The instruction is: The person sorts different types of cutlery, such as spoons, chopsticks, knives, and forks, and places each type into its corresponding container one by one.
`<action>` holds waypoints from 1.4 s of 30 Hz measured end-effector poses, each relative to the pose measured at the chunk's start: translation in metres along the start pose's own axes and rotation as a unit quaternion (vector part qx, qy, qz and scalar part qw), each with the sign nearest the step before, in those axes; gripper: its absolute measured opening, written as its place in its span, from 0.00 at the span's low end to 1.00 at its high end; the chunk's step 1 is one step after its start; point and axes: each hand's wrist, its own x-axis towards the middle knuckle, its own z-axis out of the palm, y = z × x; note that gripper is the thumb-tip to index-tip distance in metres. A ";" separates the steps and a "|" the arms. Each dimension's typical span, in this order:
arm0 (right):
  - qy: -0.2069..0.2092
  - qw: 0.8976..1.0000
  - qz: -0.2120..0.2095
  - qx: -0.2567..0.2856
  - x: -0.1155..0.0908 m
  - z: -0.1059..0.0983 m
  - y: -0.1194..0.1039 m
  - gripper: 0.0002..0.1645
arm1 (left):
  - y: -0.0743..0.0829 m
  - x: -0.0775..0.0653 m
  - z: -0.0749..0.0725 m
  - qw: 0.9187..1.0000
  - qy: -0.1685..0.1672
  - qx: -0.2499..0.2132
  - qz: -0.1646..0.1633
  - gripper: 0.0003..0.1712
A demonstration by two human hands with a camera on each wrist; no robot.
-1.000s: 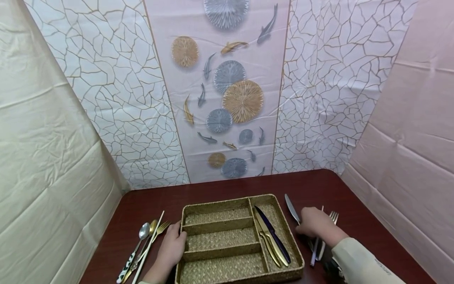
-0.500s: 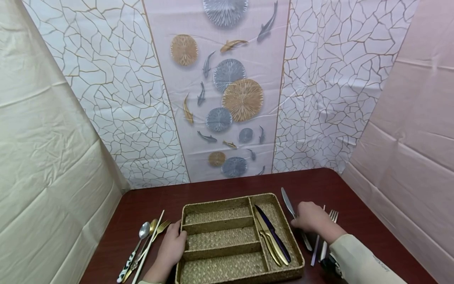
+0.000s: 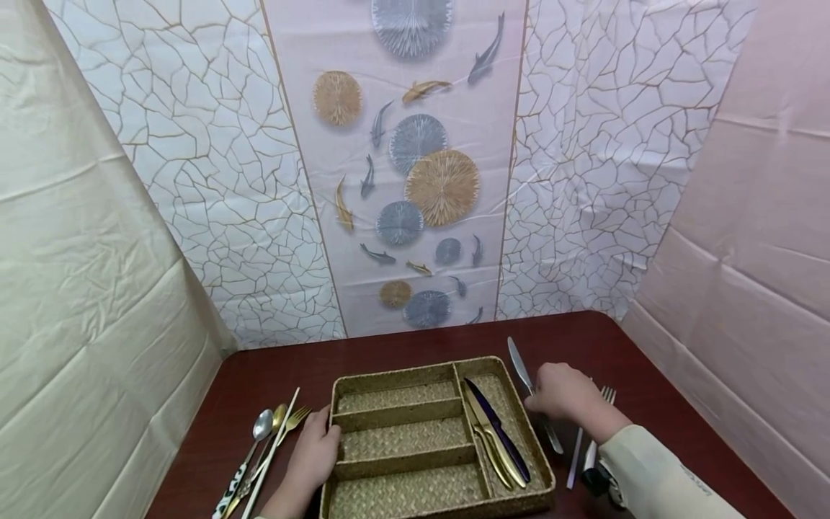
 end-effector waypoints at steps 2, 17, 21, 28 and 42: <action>0.004 1.000 -0.003 0.001 -0.001 -0.001 -0.004 0.27 | -0.001 -0.001 0.000 1.000 0.001 0.000 0.000 0.31; -0.016 0.999 -0.041 -0.016 -0.015 0.001 -0.043 0.25 | -0.002 0.000 0.000 1.000 -0.011 -0.010 -0.015 0.31; -0.022 0.999 -0.038 -0.019 -0.015 0.008 -0.050 0.25 | -0.001 0.002 0.000 1.000 -0.011 -0.009 -0.013 0.31; -0.026 0.998 -0.054 -0.035 -0.011 0.022 -0.057 0.20 | 0.002 0.002 -0.001 1.000 -0.010 -0.006 -0.009 0.32; -0.023 0.992 -0.066 -0.103 -0.020 0.032 -0.073 0.19 | 0.002 -0.002 -0.001 1.000 -0.005 -0.005 -0.004 0.32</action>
